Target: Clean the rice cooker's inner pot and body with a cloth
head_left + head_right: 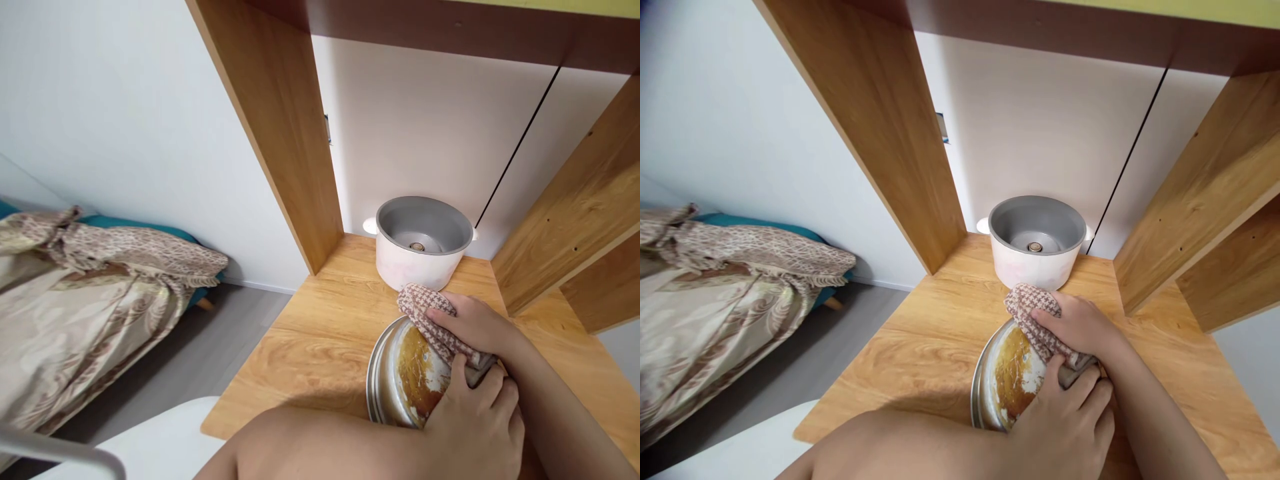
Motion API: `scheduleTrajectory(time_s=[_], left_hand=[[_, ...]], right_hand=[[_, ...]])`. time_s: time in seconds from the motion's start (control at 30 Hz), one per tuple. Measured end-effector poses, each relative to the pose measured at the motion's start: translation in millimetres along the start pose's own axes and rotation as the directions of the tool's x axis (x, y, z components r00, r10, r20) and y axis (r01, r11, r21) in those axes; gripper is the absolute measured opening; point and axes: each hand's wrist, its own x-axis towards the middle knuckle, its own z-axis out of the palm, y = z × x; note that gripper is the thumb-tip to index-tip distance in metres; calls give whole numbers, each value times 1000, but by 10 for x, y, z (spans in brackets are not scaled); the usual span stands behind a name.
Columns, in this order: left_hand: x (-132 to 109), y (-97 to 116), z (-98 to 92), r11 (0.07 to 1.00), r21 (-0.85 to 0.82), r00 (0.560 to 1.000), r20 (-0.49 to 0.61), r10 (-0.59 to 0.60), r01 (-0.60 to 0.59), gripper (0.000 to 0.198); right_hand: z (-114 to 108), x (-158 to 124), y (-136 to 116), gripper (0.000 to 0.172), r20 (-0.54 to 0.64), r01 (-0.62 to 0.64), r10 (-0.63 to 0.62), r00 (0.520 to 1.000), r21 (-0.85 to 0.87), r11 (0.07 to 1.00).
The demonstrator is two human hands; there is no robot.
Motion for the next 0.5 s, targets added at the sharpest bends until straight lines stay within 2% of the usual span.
scheduleTrajectory(time_s=[0.2,0.33,0.5], left_hand=[[12,-22,-37,999,2,999,-3,38,-38,25],[-10,-42,-59,996,52,997,17,76,-77,27],[-58,-151,-182,984,76,983,102,152,-160,31]], right_hand=[[16,50,74,43,20,24,-26,999,74,997],[27,62,80,40,18,48,-50,999,80,996],[24,61,69,41,4,41,-41,999,37,998]])
